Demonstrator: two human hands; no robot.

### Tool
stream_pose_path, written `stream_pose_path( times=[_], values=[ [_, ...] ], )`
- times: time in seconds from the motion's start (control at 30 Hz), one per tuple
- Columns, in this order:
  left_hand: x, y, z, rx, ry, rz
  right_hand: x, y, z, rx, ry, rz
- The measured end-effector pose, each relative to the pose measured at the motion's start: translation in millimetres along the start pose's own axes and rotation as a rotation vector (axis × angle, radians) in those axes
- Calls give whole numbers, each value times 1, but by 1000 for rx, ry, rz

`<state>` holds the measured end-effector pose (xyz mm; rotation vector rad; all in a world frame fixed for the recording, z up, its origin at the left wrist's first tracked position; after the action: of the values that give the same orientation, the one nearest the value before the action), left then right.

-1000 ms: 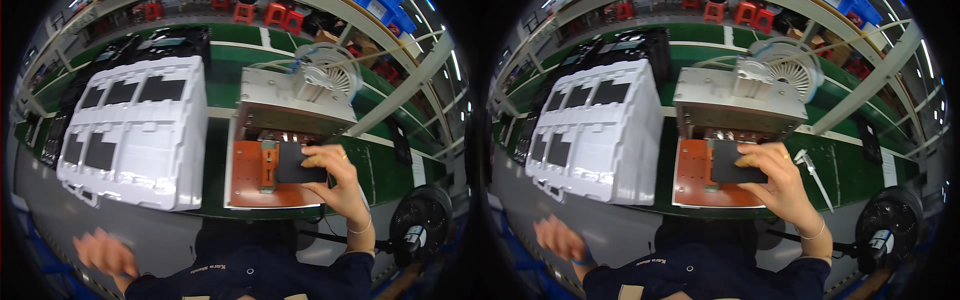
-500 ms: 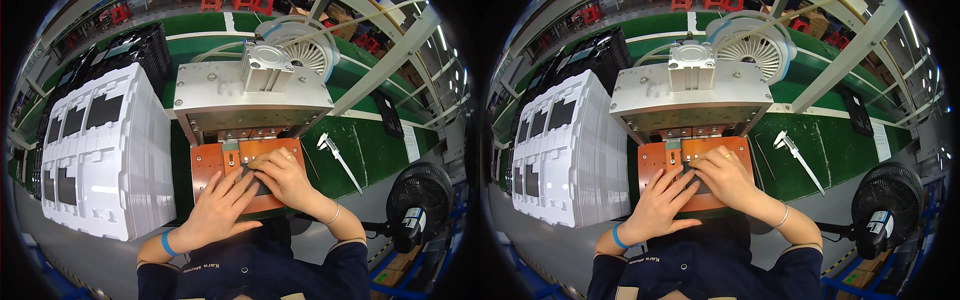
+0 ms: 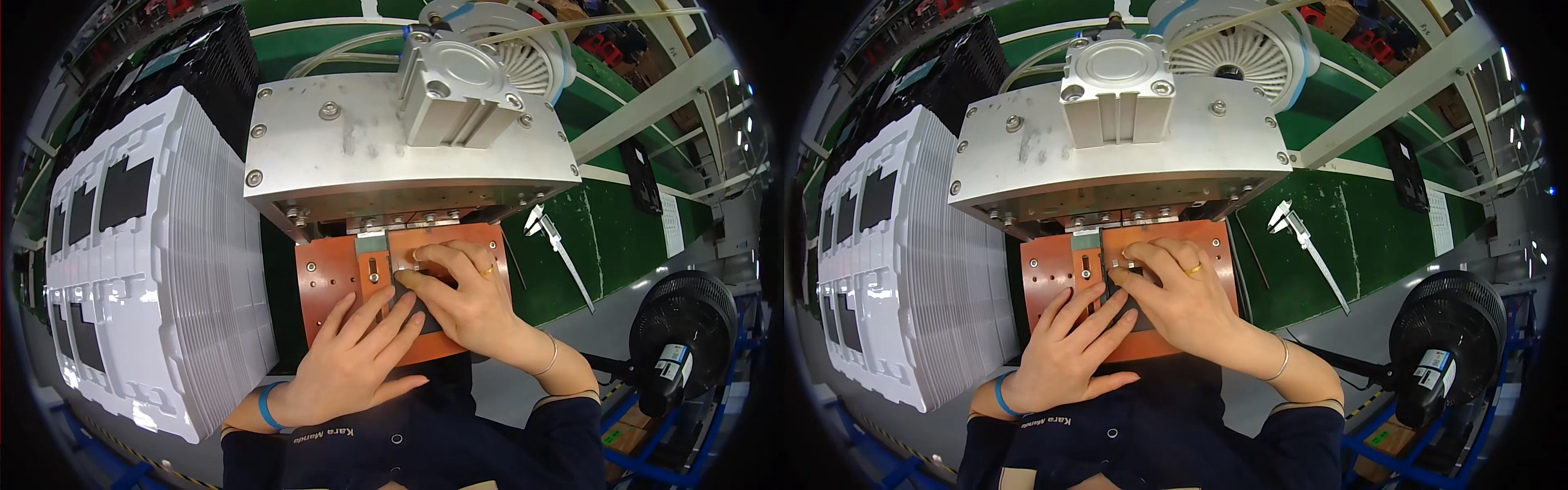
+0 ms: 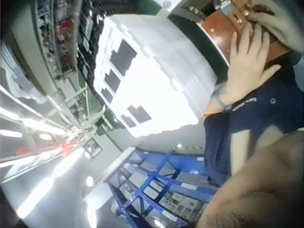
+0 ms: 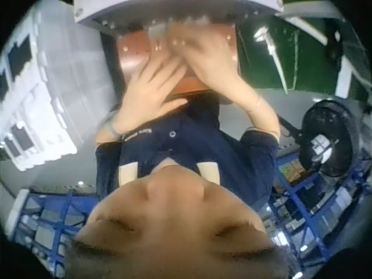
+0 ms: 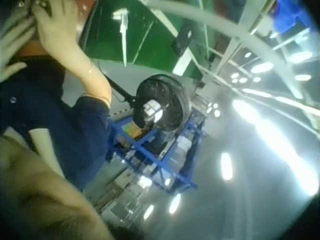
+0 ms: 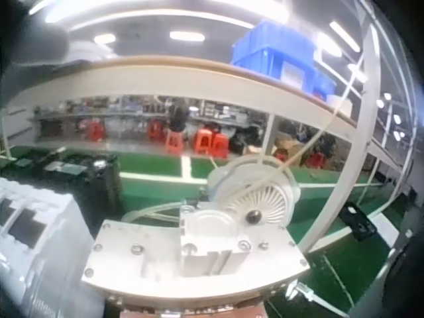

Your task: The person places small black rectangular components onto an orange fixture under a press machine and operates the press. After pressing, the person removes the component and places it into a white tray. This cycle is repeated for multiple components.

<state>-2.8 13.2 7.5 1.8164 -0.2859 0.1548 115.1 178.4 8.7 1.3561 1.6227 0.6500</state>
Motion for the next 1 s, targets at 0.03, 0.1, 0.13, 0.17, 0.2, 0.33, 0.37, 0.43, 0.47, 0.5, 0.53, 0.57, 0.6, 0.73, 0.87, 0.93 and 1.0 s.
stream_pose_path(
  times=[0.03, 0.1, 0.13, 0.17, 0.2, 0.33, 0.37, 0.43, 0.47, 0.5, 0.53, 0.57, 0.6, 0.73, 0.87, 0.93, 1.0],
  values=[
    [0, 0, -1, -3, -3, -2, 1, 0, -1, -5, -4, -13],
    [0, 1, -2, -13, 1, -1, 2, 0, -1, -9, -21, -23],
    [0, 1, -3, -19, 0, 1, 2, 1, -1, -13, -36, -20],
    [0, 2, -1, -20, 5, 7, 1, 0, -2, -16, -45, -18],
    [0, 2, 0, -21, 9, 14, 0, 4, 0, -7, -85, -65],
    [-3, 3, 5, -22, 28, 59, -4, 33, 20, -99, -202, -264],
    [-3, 4, 5, -27, 30, 69, -4, 34, 26, -131, -186, -255],
    [-4, 6, 4, -36, 38, 88, -2, 29, 30, -153, -175, -264],
    [-5, 9, 1, -35, 44, 88, 0, 29, 27, -146, -169, -270],
    [-5, 12, -3, -33, 51, 87, 3, 28, 22, -140, -162, -277],
    [-6, 14, -7, -30, 59, 85, 7, 28, 17, -133, -154, -284],
    [-9, 14, -11, -28, 70, 84, 12, 26, 13, -121, -155, -284],
    [-11, 14, -16, -26, 81, 82, 17, 24, 10, -109, -155, -284],
    [-13, 12, -23, -49, 125, 53, 26, 22, -1, -89, -148, -315],
    [-14, 11, -22, -76, 131, 47, 28, 21, -1, -84, -133, -328],
    [-14, 11, -22, -93, 138, 51, 28, 20, -1, -83, -146, -347],
    [-15, 9, -21, -97, 142, 66, 28, 20, -1, -92, -145, -338]
  ],
)
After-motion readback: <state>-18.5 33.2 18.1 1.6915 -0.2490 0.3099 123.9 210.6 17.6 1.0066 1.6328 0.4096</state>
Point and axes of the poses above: each hand's wrist, its own z-axis away from the middle knuckle, its own y-axis out of the back of the hand, x = y × z, the point moved 1 cm from there along -z, towards the middle knuckle, and after that the axes turned 6 degrees about -z, right-handed, at the moved point
